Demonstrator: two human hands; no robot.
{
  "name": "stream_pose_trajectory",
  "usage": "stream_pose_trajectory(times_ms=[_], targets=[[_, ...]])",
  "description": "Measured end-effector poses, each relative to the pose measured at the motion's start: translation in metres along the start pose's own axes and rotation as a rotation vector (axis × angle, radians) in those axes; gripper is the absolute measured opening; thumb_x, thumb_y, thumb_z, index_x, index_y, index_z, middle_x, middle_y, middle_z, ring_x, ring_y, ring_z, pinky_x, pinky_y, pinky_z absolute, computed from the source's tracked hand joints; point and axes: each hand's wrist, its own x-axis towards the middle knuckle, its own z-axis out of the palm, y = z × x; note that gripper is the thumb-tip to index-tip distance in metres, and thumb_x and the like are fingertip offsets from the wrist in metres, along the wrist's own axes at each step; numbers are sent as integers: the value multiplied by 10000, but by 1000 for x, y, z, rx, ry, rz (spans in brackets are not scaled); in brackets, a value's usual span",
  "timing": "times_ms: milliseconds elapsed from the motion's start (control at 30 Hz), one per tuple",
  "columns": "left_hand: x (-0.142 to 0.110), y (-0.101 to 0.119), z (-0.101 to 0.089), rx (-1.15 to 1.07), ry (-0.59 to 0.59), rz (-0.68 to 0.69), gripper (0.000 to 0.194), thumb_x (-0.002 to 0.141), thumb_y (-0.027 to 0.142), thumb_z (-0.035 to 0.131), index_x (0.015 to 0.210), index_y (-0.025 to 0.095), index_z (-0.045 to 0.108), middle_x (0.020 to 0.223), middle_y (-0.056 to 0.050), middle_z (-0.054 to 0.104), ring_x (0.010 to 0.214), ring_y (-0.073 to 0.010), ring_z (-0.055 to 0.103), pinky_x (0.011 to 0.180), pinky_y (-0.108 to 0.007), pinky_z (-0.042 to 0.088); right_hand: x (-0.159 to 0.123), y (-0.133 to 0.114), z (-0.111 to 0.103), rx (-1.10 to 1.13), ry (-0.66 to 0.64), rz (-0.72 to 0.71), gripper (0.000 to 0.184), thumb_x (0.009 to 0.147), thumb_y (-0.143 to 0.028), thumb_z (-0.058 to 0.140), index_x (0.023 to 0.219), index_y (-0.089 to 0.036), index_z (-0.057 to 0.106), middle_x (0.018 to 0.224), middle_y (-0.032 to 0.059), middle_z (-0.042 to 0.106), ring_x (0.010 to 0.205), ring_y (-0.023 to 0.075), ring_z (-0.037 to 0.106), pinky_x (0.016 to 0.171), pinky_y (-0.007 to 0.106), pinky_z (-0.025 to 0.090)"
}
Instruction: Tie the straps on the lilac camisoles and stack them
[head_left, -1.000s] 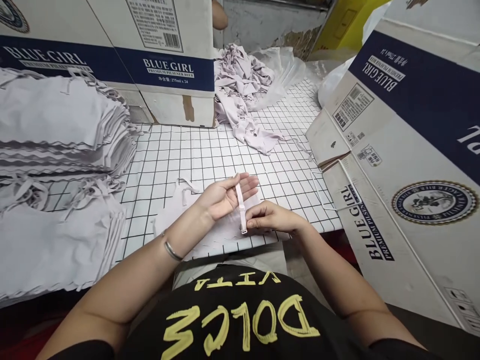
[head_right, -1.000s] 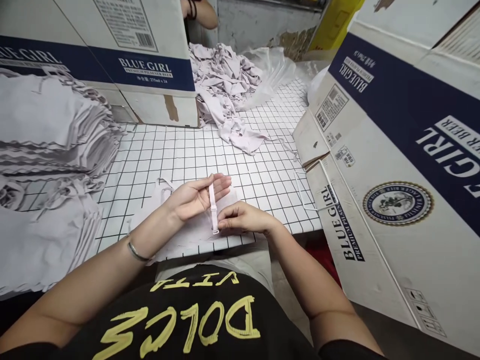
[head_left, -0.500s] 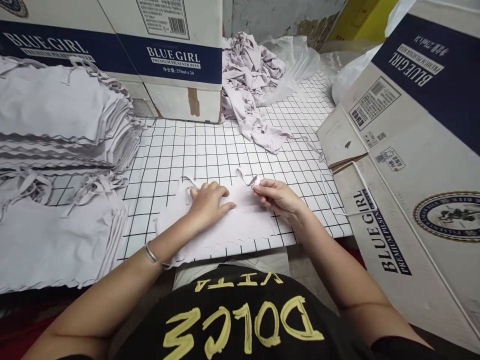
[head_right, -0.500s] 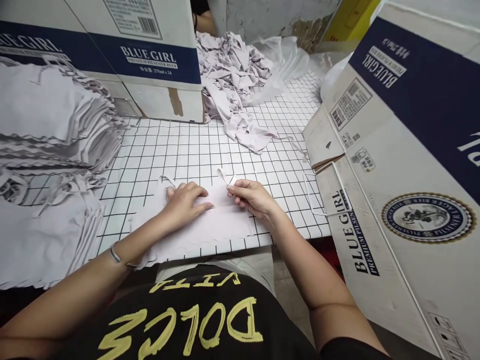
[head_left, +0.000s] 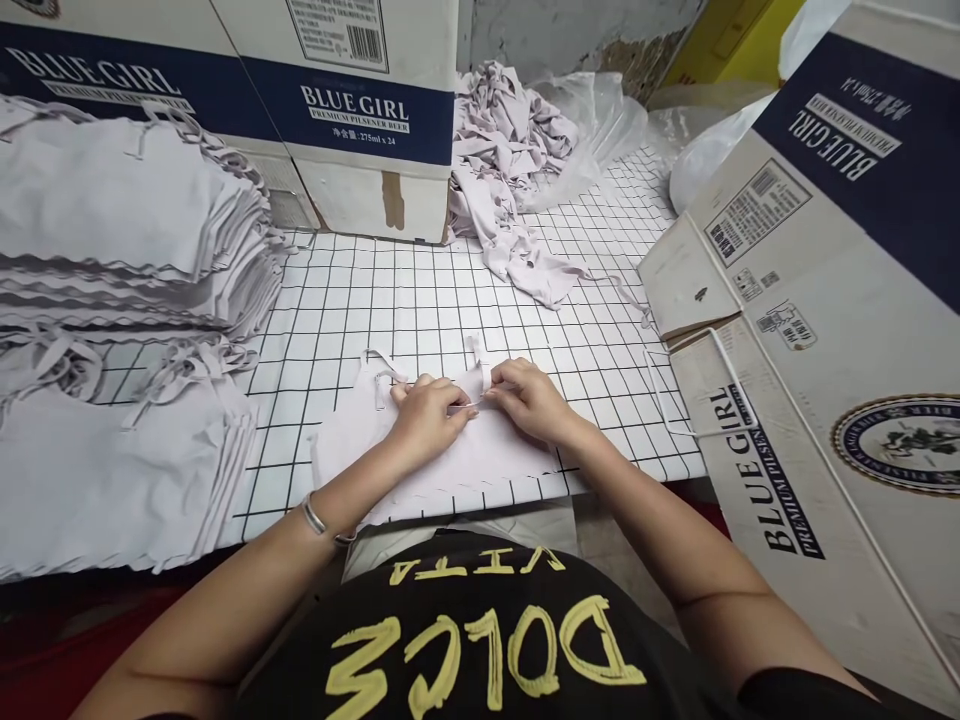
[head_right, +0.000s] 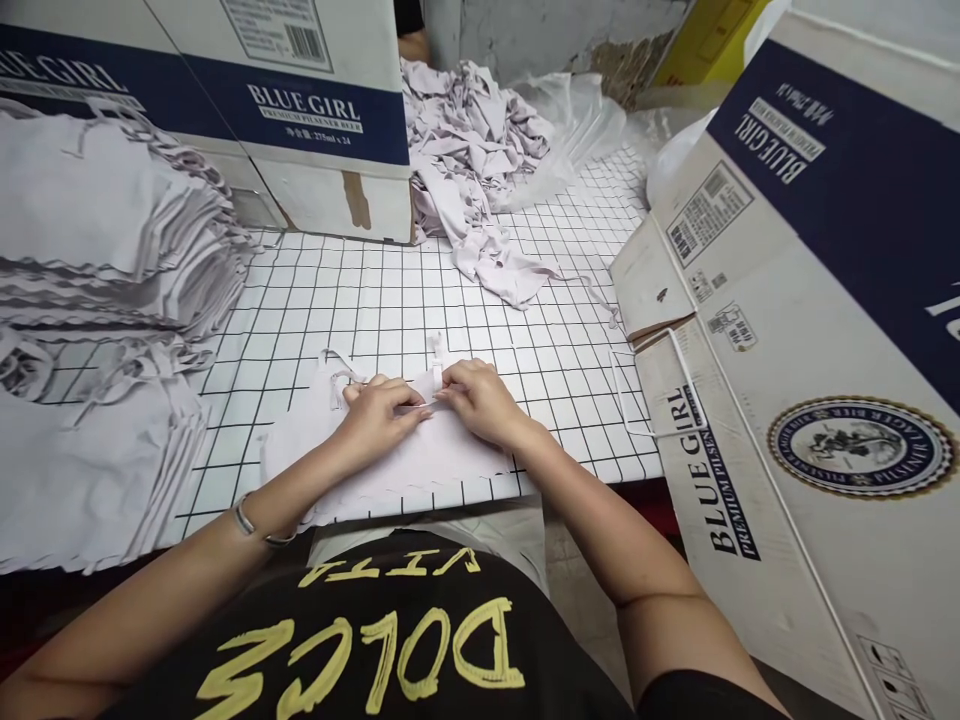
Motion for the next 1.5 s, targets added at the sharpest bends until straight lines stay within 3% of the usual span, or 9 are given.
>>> stream_pose_trajectory(times_ms=[400,700,833,967,1100,1267,1333,1400,1500], targets=[[-1,1,-2,-21,-25,6,137,839,289,642,740,199,675,894,-28,701,975,-246,509,902,-455,224,0,-3,7,-142,-114,-46,97,880,-160,541,789,-193,534,772,16,610,786,179,525,801,333,322],[6,1,2,-10,-51,-50,219,845,314,614,688,166,582,821,-43,658,950,-253,527,882,-441,277,0,-11,34,-69,106,33,120,860,-196,559,750,-214,512,790,37,601,799,204,514,770,347,373],[-36,-16,-25,237,139,-103,325,874,482,556,995,183,588,1082,-108,609,1057,-302,505,904,-452,317,-22,-6,1,-306,291,273,252,813,-448,647,826,-217,548,907,84,621,867,254,520,749,371,371],[-109,-48,-50,510,190,-446,436,845,628,476,818,195,516,880,-103,576,866,-306,547,735,-398,394,-64,-1,-33,-340,1,568,379,746,-569,653,699,-223,507,742,52,609,665,211,515,580,311,339],[-142,-60,-48,391,209,-441,333,876,488,444,678,223,407,748,-62,550,774,-266,551,682,-367,398,-83,-12,-29,-153,-81,615,322,815,-442,579,617,-227,445,617,13,540,580,176,474,541,293,321],[-139,-52,-61,-338,312,-479,308,891,477,427,739,210,428,776,-43,619,700,-193,605,659,-318,467,-65,-30,-39,618,52,658,278,779,-443,660,788,-257,453,578,-37,479,492,133,420,470,255,317],[-139,-51,-65,-229,363,-436,319,843,517,530,819,202,487,863,-62,627,794,-220,614,707,-338,473,-56,-31,-47,775,37,654,297,741,-402,723,876,-264,497,607,-31,514,505,126,444,468,244,336],[-140,-53,-61,89,369,-406,327,776,497,642,827,200,515,871,-69,604,857,-257,588,741,-363,452,-51,-27,-52,791,13,657,310,718,-378,758,897,-245,543,634,-20,532,529,115,462,479,233,361],[-141,-56,-43,302,302,-358,197,834,340,586,740,201,483,828,-69,583,850,-264,560,748,-375,419,-55,-16,-47,735,-20,735,330,691,-407,786,866,-192,605,684,-3,554,553,98,480,483,215,393]])
